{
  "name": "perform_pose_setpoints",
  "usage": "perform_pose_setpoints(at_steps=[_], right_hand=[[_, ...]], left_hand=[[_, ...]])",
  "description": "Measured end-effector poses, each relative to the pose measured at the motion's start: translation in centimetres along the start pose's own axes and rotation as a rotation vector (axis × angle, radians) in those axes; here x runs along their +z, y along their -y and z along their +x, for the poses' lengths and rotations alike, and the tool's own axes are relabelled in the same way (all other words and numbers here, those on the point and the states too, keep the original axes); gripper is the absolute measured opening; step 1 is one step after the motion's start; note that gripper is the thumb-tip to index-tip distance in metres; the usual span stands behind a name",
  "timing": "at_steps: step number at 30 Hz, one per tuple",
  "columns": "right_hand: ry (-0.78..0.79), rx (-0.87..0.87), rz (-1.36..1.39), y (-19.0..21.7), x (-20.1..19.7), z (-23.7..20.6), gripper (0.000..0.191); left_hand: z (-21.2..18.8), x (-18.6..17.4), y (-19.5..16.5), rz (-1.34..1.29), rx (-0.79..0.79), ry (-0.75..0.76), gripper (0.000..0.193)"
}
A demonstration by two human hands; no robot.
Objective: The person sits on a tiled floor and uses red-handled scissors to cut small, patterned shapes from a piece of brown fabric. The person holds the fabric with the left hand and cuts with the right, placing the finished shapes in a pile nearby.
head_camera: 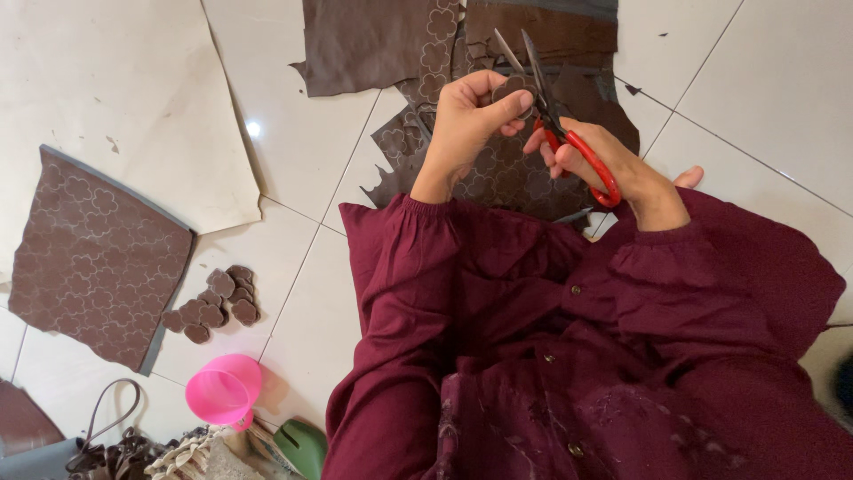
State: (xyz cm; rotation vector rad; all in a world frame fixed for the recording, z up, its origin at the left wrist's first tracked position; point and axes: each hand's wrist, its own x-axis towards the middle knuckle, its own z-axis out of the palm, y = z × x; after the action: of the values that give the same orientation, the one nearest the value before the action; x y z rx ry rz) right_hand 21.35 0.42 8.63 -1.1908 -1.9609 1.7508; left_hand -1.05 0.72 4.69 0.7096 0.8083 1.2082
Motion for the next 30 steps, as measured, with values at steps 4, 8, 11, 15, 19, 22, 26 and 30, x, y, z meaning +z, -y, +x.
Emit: perform_pose_setpoints(at_steps=[4, 8, 11, 15, 19, 22, 26, 30], right_hand=[[0.014, -0.06, -0.002, -0.1, -0.1, -0.1, 0.102], [0.022, -0.031, 0.013, 0.1, -0.2, -0.3, 0.099], [0.022, -0.013, 0.0, 0.3, -0.3, -0.3, 0.097], [0.022, -0.003, -0.032, 0.3, -0.6, -0.7, 0.096], [-0.009, 0.033, -0.023, -0.4, -0.5, -0.6, 0.095], [-0.051, 0.06, -0.031, -0.9, -0.6, -0.4, 0.094], [-0.149, 0.105, -0.019, -1.2, -0.5, -0.5, 0.09], [-0.263, 0.108, 0.026, -0.9, -0.4, -0.4, 0.071]], left_hand=[[0.0, 0.1, -0.2, 0.014, -0.006, -0.004, 0.016], [-0.1, 0.1, -0.3, 0.026, -0.01, -0.007, 0.015], [-0.1, 0.0, -0.5, 0.021, -0.014, -0.019, 0.014], [-0.2, 0.0, -0.6, 0.024, -0.02, -0.015, 0.014], [-0.3, -0.1, -0.7, 0.029, -0.014, -0.017, 0.013], [-0.2, -0.3, -0.6, 0.03, -0.013, -0.028, 0.013], [0.0, -0.6, -0.1, 0.011, -0.005, -0.054, 0.013], [0.4, -0.8, 0.7, 0.018, 0.094, -0.082, 0.013]])
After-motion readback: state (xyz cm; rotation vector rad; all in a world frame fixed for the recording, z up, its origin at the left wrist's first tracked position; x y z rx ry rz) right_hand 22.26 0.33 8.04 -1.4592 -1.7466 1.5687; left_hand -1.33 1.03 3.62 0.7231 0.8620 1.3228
